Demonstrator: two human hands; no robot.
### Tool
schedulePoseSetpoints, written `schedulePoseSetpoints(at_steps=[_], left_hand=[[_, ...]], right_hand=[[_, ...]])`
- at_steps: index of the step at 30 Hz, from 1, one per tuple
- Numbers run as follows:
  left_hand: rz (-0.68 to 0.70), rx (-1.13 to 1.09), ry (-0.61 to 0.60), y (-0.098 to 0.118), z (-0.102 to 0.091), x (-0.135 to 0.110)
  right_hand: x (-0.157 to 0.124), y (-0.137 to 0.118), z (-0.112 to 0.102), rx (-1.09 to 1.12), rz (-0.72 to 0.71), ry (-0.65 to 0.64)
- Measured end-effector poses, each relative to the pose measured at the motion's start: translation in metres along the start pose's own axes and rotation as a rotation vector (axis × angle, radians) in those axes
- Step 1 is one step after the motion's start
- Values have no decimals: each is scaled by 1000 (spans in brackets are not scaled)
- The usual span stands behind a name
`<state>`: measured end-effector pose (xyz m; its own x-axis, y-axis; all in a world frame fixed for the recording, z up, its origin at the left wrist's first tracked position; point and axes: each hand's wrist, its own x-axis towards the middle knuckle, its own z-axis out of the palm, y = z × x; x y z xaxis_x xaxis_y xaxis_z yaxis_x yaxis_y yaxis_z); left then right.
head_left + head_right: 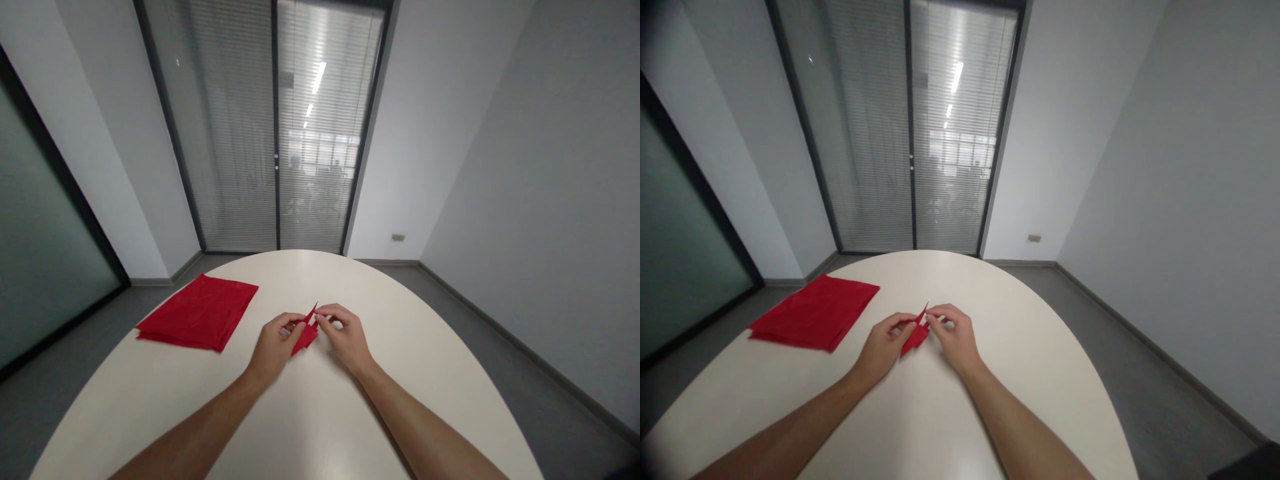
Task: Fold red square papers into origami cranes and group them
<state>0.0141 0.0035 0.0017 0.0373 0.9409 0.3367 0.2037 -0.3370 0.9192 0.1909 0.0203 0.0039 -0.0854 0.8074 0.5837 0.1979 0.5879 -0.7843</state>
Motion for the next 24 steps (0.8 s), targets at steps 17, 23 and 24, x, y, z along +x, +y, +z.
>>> schedulePoseSetpoints(at_steps=[17,23,24], left_hand=[[41,21,-25,6,-1,0],[73,67,-56,6,-1,-1],[80,73,-59,5,-1,-1]], right_hand=[[-1,-15,-2,-132,-145,-36],[-3,-15,-1,-157,-105,-31],[-3,-15,0,-150,-76,-30]])
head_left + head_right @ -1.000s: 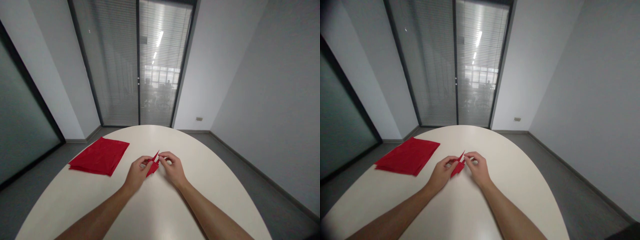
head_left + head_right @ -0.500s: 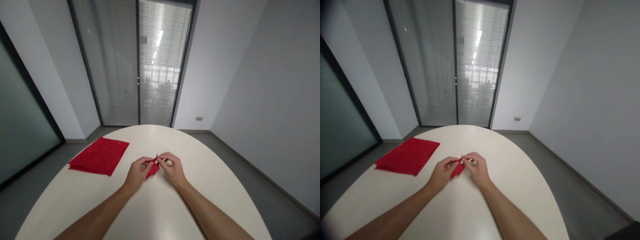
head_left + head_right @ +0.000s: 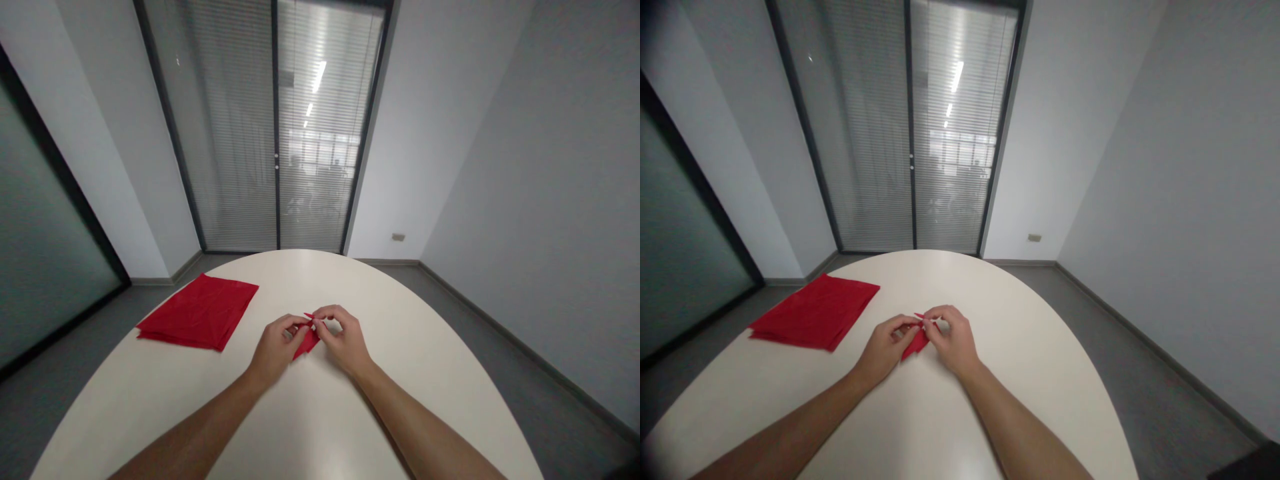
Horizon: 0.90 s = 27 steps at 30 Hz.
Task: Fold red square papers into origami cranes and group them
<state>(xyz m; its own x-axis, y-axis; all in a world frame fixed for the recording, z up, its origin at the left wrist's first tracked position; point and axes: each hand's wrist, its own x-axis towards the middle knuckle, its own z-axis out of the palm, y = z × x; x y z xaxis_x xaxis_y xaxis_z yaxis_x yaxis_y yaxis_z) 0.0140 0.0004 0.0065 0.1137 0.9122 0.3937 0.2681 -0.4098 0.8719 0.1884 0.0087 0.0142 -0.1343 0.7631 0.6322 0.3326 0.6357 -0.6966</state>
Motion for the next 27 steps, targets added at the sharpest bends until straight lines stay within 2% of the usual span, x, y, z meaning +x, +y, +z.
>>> schedulePoseSetpoints(at_steps=[7,12,15,21,27], left_hand=[[-49,4,5,-3,1,-1],[-81,-7,12,-1,1,0],[-81,-27,61,-3,1,1],[-82,-95,190,-7,-1,5],[-105,-100,204,-7,-3,5]], right_hand=[[2,7,4,197,203,48],[3,13,7,340,268,44],[2,14,8,386,291,9],[-2,13,6,327,289,-98],[-4,13,6,271,276,-143]])
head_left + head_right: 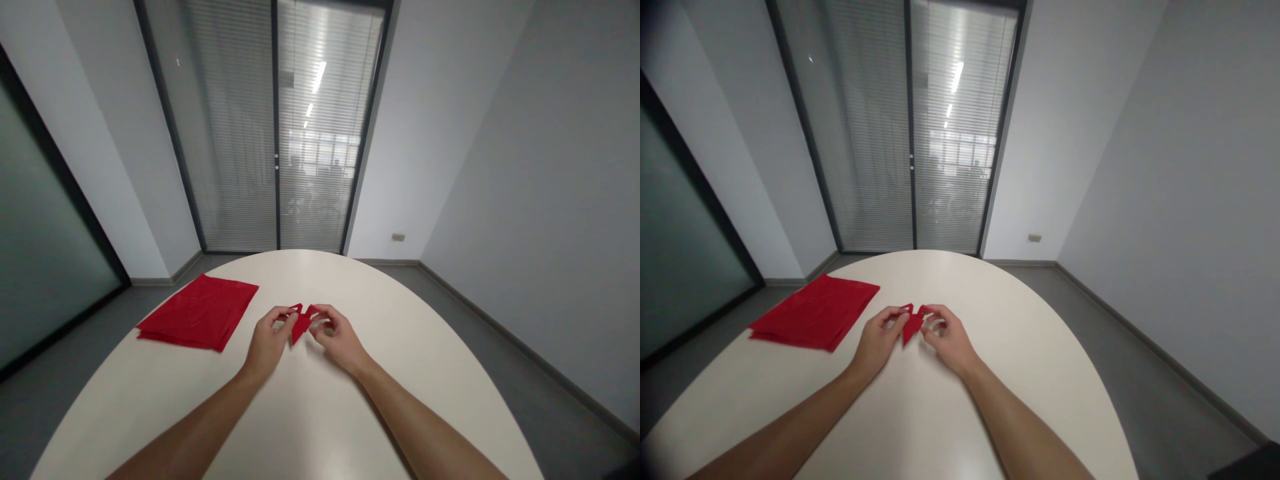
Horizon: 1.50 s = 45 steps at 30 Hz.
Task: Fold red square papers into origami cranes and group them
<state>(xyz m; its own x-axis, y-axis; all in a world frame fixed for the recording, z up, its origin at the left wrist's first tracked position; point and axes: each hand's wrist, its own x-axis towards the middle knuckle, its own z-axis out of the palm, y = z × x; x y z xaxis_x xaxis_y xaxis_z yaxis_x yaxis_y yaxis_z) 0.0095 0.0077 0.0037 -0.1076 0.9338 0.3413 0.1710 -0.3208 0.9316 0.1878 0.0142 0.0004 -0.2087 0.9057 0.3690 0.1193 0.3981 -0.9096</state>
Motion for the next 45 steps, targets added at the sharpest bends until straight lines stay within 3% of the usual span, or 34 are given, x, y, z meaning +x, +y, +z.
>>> schedulePoseSetpoints(at_steps=[20,29,35,45], left_hand=[[-49,-91,-36,5,2,-1],[-75,-127,-106,0,3,-1],[-35,-69,-49,0,1,-2],[-14,-33,-8,-9,2,3]], right_hand=[[1,1,0,27,11,-42],[5,8,1,172,70,37],[11,13,-5,206,79,153],[9,10,-3,220,94,122]])
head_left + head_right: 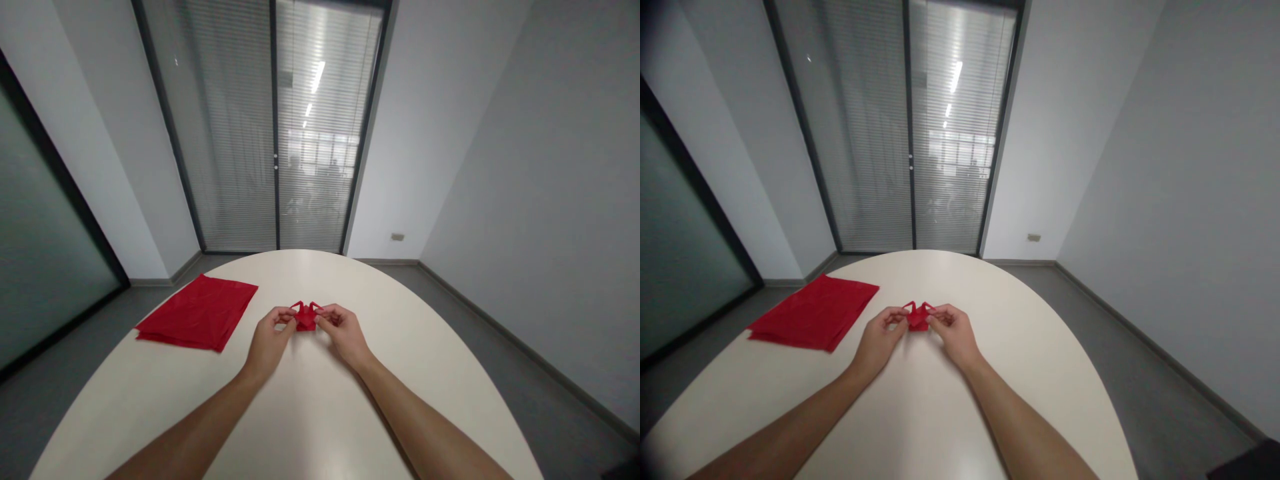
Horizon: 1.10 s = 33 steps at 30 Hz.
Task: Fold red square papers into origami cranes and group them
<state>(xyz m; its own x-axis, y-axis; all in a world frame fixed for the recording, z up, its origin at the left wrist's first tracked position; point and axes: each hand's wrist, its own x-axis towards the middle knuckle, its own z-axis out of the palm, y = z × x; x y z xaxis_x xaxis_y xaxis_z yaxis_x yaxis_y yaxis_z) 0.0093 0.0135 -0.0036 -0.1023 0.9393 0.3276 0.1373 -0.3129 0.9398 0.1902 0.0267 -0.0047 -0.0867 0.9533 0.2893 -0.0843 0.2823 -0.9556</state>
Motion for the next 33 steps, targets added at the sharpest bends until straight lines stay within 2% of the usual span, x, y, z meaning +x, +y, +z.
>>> schedulePoseSetpoints(at_steps=[6,14,20,28,33], left_hand=[[3,5,16,2,0,0],[-15,-49,27,0,1,1],[-52,-101,-44,-1,2,1],[-92,-134,-28,-8,2,2],[-134,-107,-31,-11,2,2]], right_hand=[[-1,-5,1,27,9,-2],[-3,-1,2,91,61,-75],[-1,1,2,76,28,-50],[-2,-3,3,33,4,-10],[5,-7,-7,-41,-30,88]])
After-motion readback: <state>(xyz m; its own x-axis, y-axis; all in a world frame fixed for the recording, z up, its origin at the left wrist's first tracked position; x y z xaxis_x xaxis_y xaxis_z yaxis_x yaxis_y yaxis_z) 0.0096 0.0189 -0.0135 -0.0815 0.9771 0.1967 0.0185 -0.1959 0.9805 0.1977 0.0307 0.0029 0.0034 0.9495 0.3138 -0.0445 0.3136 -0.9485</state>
